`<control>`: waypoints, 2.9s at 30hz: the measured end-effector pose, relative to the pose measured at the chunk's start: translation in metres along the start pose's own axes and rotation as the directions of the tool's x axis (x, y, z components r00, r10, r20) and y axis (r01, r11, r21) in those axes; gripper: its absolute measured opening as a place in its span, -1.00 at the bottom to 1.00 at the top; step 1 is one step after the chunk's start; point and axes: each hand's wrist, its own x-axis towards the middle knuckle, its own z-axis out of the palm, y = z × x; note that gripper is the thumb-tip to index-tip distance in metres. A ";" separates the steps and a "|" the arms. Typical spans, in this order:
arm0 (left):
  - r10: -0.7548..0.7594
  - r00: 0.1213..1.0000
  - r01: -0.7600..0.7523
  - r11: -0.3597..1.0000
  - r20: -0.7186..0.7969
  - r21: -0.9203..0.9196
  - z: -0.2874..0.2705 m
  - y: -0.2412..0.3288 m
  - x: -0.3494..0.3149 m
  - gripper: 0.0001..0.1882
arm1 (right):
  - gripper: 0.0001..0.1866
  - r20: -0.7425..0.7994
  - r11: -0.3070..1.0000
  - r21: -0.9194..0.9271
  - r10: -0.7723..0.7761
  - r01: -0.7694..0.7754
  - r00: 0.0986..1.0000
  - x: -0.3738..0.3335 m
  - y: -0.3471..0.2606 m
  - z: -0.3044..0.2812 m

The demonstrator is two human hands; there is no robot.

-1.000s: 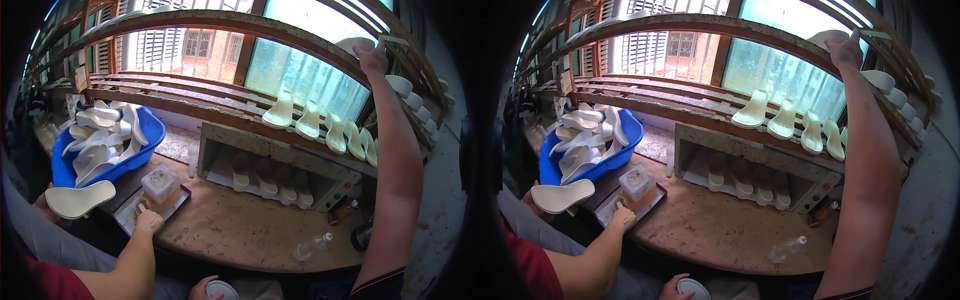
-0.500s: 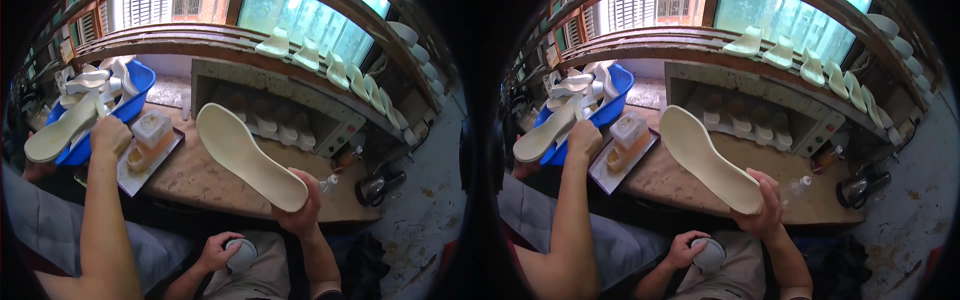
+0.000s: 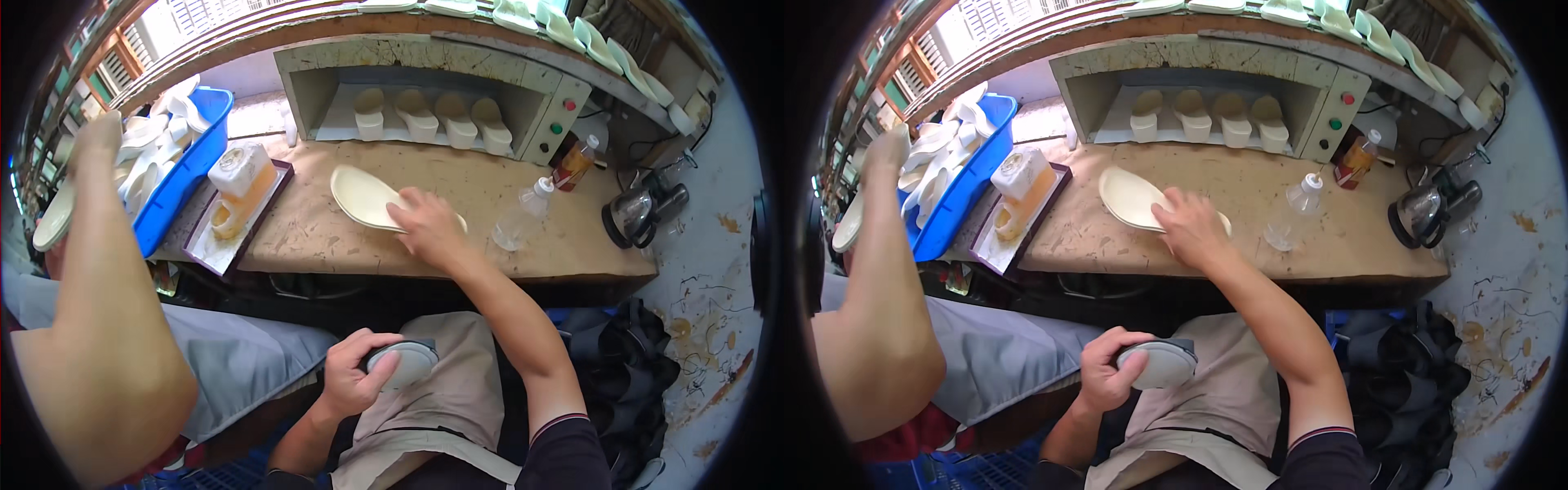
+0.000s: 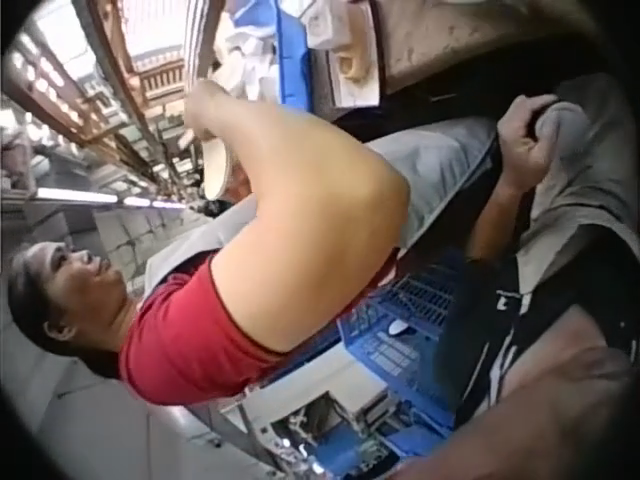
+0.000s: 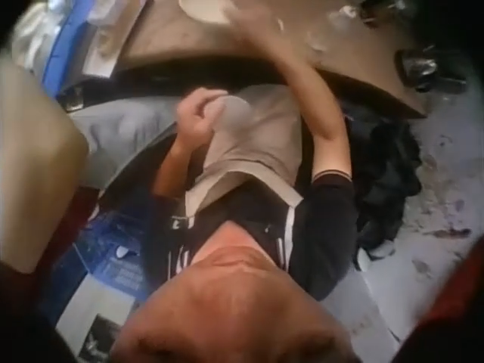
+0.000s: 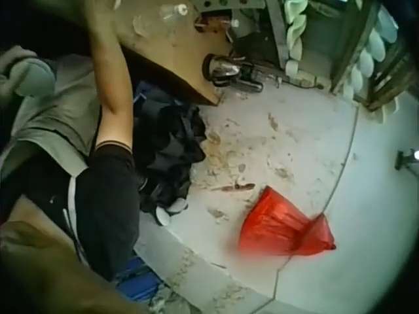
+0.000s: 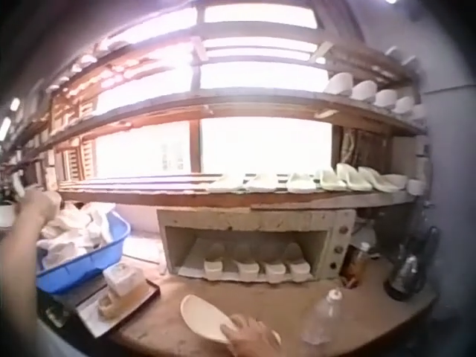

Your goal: Assembling shoe components by applying adhesive and fitting the upper onto the sole and last.

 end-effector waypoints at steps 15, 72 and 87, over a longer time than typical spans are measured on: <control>-0.519 0.839 0.381 0.772 -0.160 -0.508 0.096 -0.161 0.016 -0.67 | -0.21 0.312 -0.628 0.772 0.239 -0.098 0.920 -0.287 0.038 0.088; -0.271 0.934 0.357 0.690 0.232 -0.630 0.071 -0.194 0.003 -0.61 | -0.51 0.484 0.529 0.648 0.270 -0.548 0.833 -0.249 0.005 0.103; -0.311 0.882 0.447 0.788 0.354 -0.423 0.038 -0.169 0.030 -0.36 | -0.22 0.510 -0.133 0.835 -0.177 -0.533 0.842 -0.264 0.054 0.102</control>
